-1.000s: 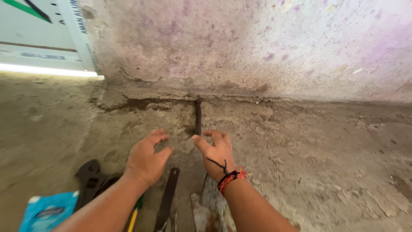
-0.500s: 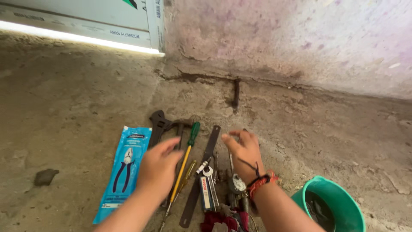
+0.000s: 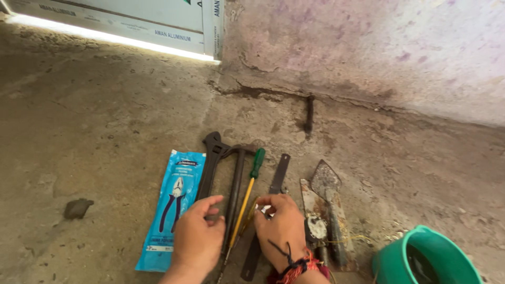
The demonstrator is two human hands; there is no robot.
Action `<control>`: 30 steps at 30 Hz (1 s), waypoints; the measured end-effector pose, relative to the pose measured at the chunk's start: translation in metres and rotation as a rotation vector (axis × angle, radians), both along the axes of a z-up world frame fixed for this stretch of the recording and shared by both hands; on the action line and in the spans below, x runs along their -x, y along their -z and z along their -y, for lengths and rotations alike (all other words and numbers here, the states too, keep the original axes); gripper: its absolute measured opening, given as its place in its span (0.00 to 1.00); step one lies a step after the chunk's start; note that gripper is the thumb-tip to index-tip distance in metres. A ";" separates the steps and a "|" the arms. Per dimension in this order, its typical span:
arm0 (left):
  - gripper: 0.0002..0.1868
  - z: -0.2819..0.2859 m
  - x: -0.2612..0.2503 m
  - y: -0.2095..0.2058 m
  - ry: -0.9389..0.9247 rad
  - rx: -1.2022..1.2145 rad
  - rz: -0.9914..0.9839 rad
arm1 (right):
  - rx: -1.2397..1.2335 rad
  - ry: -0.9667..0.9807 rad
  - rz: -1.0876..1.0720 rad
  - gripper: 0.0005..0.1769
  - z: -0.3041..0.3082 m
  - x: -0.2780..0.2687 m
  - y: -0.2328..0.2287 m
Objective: The person cleans a metal file by dipping a grey cloth into a green cup of water and wiping the tool. They then switch to a red cloth to continue wiping the file. The person places the file into a crack in the concrete floor and then picks up a hammer to wipe it with the grey cloth.
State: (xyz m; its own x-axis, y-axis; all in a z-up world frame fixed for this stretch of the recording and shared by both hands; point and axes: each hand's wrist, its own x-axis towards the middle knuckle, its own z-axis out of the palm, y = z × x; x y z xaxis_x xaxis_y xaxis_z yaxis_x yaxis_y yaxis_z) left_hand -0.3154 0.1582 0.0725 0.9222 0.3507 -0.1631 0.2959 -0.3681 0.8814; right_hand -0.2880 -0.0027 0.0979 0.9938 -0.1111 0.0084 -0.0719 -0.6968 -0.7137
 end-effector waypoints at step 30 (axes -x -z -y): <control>0.16 0.001 -0.027 0.011 0.061 -0.005 -0.242 | -0.101 -0.042 -0.227 0.15 -0.020 0.015 -0.005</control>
